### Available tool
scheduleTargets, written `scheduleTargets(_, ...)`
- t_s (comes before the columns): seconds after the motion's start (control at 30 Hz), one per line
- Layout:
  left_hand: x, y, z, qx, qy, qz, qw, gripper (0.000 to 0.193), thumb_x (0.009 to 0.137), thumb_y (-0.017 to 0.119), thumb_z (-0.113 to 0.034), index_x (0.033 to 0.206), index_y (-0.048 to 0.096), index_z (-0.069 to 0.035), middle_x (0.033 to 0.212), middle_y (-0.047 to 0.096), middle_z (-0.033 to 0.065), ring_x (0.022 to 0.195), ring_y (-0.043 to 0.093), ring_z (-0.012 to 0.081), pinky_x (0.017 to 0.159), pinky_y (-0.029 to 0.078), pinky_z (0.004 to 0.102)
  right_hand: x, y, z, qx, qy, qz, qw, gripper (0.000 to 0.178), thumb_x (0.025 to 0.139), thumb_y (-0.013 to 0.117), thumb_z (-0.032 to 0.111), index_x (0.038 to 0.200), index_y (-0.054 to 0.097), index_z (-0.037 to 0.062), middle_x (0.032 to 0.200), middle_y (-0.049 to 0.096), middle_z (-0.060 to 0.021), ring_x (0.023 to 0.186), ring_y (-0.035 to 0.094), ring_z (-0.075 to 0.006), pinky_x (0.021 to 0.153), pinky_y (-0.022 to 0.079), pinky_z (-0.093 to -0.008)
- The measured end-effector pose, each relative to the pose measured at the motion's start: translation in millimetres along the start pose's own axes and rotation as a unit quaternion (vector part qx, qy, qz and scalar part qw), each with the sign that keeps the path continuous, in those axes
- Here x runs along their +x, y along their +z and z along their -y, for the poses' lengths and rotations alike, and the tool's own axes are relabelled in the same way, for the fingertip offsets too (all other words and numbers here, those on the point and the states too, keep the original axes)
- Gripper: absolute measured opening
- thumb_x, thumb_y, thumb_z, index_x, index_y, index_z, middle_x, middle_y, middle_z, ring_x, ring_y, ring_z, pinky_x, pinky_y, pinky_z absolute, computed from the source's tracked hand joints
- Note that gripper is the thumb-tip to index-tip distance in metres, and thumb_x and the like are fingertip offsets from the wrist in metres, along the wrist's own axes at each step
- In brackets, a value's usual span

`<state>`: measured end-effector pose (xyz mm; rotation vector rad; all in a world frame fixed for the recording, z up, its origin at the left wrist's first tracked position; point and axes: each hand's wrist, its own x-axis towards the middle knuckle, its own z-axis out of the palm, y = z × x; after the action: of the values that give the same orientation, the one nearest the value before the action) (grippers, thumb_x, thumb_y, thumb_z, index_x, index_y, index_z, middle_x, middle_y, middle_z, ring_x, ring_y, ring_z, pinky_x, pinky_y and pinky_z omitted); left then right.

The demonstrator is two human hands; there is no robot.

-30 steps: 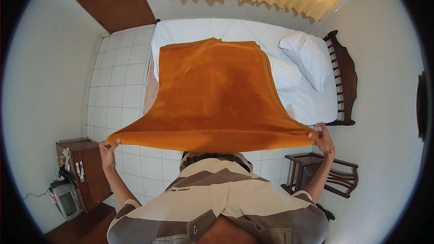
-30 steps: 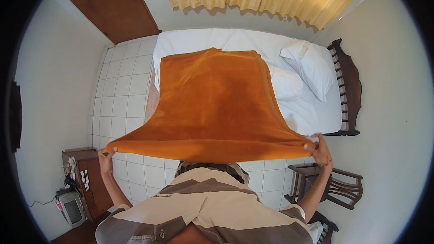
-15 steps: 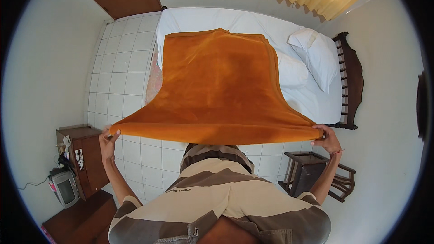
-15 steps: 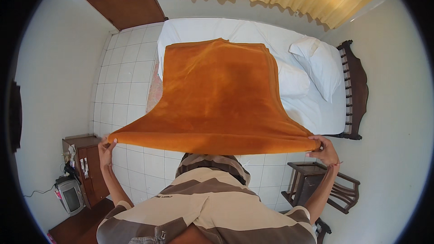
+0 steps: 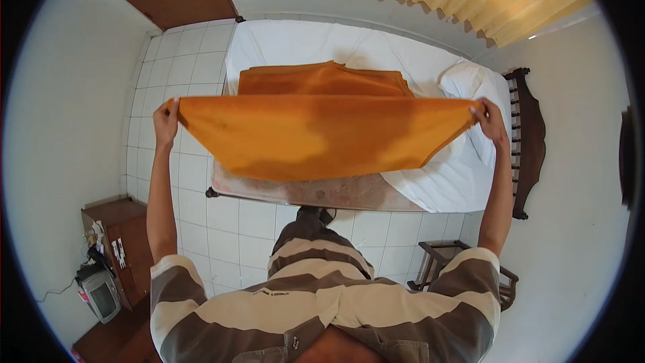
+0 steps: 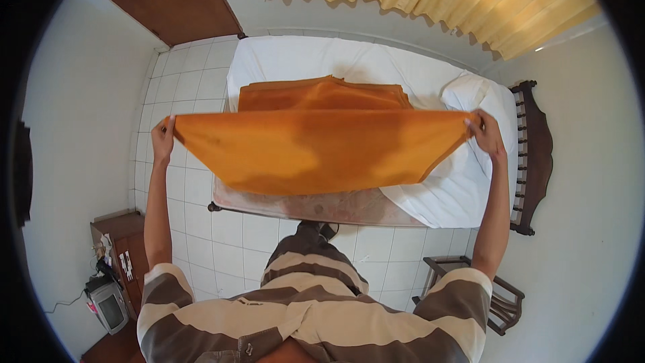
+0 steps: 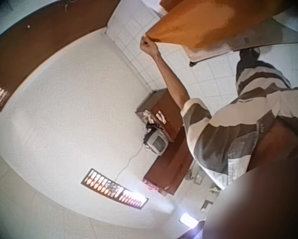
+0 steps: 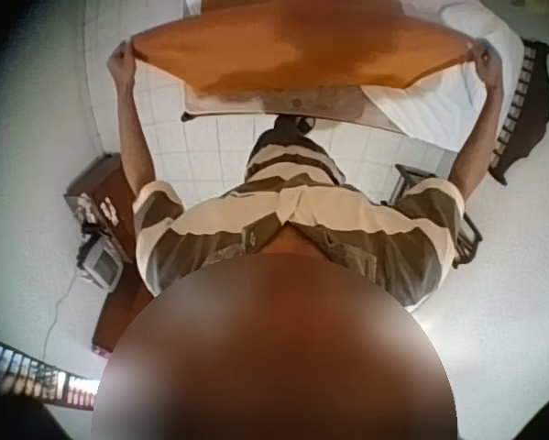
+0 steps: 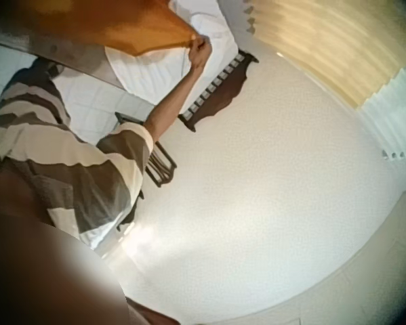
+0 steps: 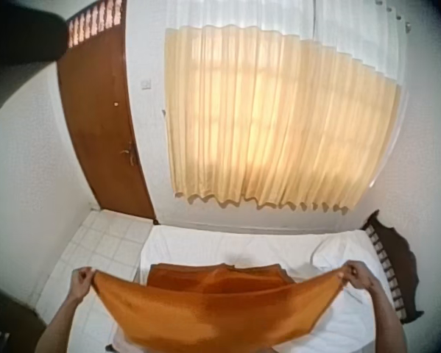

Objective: Making beds and organizing linens in a hotel room.

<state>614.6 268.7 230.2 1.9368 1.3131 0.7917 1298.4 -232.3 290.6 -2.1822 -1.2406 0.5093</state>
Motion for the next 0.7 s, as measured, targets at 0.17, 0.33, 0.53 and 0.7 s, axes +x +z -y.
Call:
scheduleTargets(0.17, 152, 87, 55, 0.075, -0.004, 0.01, 0.997, 0.048, 0.096, 0.064, -0.042, 0.092, 0.07, 0.005, 0.066, 0.059, 0.0032, 0.059, 0.047, 0.0102, 0.056, 0.041, 0.0295, 168, 42, -46, -0.052, 0.076, -0.068, 0.993, 0.024, 0.091, 0.069, 0.022, 0.099, 0.063, 0.0002, 0.08, 0.067, -0.0156, 0.075, 0.064, -0.0252, 0.069, 0.049, -0.0364)
scheduleTargets(0.33, 216, 191, 132, 0.183, -0.112, 0.067, 0.974, 0.051, 0.093, 0.065, -0.042, 0.094, 0.069, 0.008, 0.081, 0.069, 0.0228, 0.077, 0.068, 0.0336, 0.07, 0.051, 0.0427, 255, 126, -76, -0.193, 0.119, -0.144, 0.963, 0.029, 0.09, 0.067, 0.022, 0.112, 0.064, 0.003, 0.1, 0.07, -0.0219, 0.098, 0.066, -0.0396, 0.084, 0.051, -0.0447)
scheduleTargets(0.53, 218, 254, 162, 0.157, -0.174, 0.021, 0.972, 0.042, 0.091, 0.068, -0.035, 0.097, 0.071, 0.006, 0.099, 0.07, 0.0281, 0.099, 0.066, 0.0427, 0.085, 0.053, 0.0457, 288, 171, -84, -0.256, 0.234, -0.154, 0.925, 0.024, 0.094, 0.062, 0.028, 0.111, 0.067, 0.0117, 0.108, 0.069, -0.0164, 0.102, 0.066, -0.0368, 0.085, 0.053, -0.0478)
scheduleTargets(0.7, 240, 262, 173, 0.196, -0.215, 0.002, 0.957, 0.043, 0.091, 0.068, -0.039, 0.102, 0.072, 0.003, 0.1, 0.071, 0.0244, 0.094, 0.069, 0.0389, 0.084, 0.052, 0.0461, 314, 181, -116, -0.243, 0.229, -0.157, 0.929, 0.023, 0.096, 0.055, 0.02, 0.113, 0.066, 0.0106, 0.11, 0.064, -0.0173, 0.104, 0.066, -0.0373, 0.085, 0.055, -0.0454)
